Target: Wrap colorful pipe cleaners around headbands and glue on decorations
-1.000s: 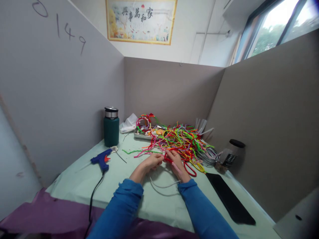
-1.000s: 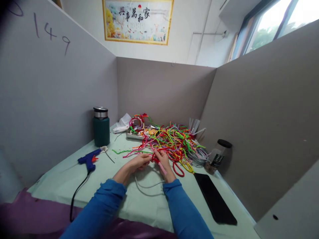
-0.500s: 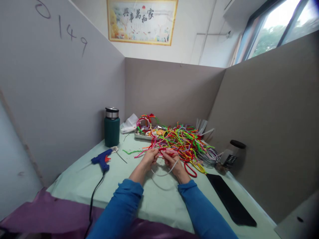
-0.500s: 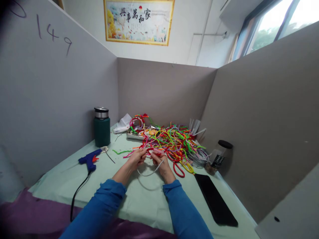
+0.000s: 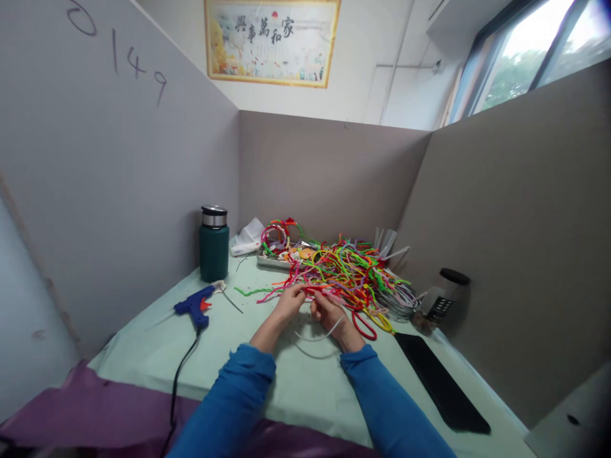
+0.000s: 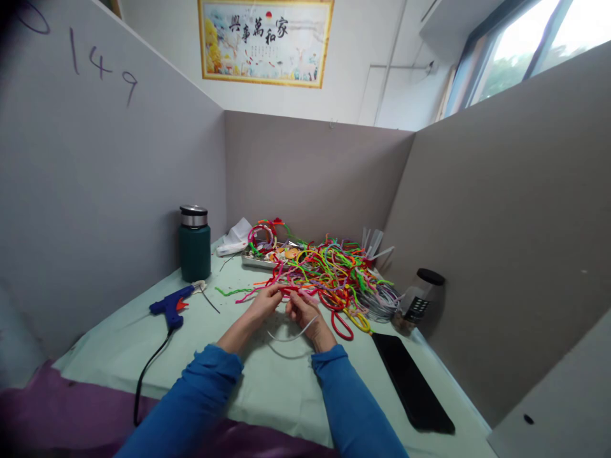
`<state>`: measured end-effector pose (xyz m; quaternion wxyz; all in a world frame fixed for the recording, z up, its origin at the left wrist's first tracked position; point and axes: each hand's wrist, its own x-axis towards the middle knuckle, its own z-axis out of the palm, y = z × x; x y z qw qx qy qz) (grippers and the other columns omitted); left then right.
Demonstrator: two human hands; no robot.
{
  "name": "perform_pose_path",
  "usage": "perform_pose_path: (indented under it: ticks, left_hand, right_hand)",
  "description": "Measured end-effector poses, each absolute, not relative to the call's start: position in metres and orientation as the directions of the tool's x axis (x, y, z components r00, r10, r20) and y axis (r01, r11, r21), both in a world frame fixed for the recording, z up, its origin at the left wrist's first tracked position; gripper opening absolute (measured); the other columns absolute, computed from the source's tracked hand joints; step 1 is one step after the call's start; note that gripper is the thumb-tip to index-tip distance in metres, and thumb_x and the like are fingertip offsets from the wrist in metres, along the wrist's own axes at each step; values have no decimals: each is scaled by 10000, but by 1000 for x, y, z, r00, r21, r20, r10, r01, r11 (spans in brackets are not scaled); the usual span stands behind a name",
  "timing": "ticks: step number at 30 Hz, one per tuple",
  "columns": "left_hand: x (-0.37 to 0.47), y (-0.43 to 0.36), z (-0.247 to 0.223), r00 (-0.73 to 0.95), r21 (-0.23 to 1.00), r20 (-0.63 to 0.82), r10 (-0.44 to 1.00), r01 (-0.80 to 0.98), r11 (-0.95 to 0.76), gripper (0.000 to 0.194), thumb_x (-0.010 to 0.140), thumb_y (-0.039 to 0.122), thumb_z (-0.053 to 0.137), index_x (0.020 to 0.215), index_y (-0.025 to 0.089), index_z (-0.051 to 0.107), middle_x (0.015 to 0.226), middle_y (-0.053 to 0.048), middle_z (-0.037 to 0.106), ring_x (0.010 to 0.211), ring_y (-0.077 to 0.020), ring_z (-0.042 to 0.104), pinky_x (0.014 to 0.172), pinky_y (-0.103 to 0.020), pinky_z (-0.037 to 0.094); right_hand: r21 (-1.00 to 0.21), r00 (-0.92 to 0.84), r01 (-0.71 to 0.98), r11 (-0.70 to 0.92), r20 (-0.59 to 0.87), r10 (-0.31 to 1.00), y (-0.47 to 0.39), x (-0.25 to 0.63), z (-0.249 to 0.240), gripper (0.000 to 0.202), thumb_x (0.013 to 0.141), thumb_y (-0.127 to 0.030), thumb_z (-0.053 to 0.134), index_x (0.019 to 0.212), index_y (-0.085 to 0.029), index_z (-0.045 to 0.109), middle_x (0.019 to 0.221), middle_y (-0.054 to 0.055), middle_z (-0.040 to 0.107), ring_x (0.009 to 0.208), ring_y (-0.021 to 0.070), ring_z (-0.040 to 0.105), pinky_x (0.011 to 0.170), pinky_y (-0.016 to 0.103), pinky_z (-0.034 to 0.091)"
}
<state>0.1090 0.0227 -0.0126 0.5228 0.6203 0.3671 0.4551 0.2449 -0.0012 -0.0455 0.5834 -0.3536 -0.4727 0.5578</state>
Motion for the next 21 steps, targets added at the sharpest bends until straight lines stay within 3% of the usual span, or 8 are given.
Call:
perform_pose_path:
  ticks: [4, 8, 12, 21]
  left_hand:
    - [110, 27, -16, 319, 960, 270, 908, -18, -279, 135, 720, 157, 566, 790, 141, 680, 744, -28, 640, 702, -140, 536, 629, -220, 385]
    - [108, 31, -21, 241, 971, 204, 949, 76, -228, 195, 762, 208, 534, 573, 163, 519, 515, 45, 426, 499, -89, 368, 503, -211, 272]
    - [108, 30, -20, 240, 997, 61, 969, 34, -71, 308, 802, 293, 535, 543, 185, 408, 455, 67, 314, 415, -64, 257, 440, -215, 177]
    - [100, 28, -13, 396, 983, -147, 907, -41, 177, 255, 778, 388, 551, 735, 142, 603, 465, 87, 262, 383, -53, 144, 409, -226, 68]
  right_hand:
    - [-933, -83, -330, 141, 177, 981, 0, 246, -48, 359, 677, -521, 754, 652, -178, 651, 545, -9, 560, 445, 73, 408, 427, 221, 298]
    - [-932, -86, -329, 150, 188, 978, -3, 247, -48, 266, 654, -410, 790, 744, -184, 682, 602, -7, 585, 475, 75, 432, 442, 214, 304]
    - [-937, -43, -325, 129, 151, 988, -4, 247, -45, 288, 622, -394, 801, 787, -186, 689, 613, -10, 587, 493, 86, 447, 445, 215, 311]
    - [-917, 31, -385, 104, 100, 994, 6, 250, -49, 294, 581, -377, 825, 696, -181, 637, 537, -43, 533, 440, 68, 392, 418, 200, 254]
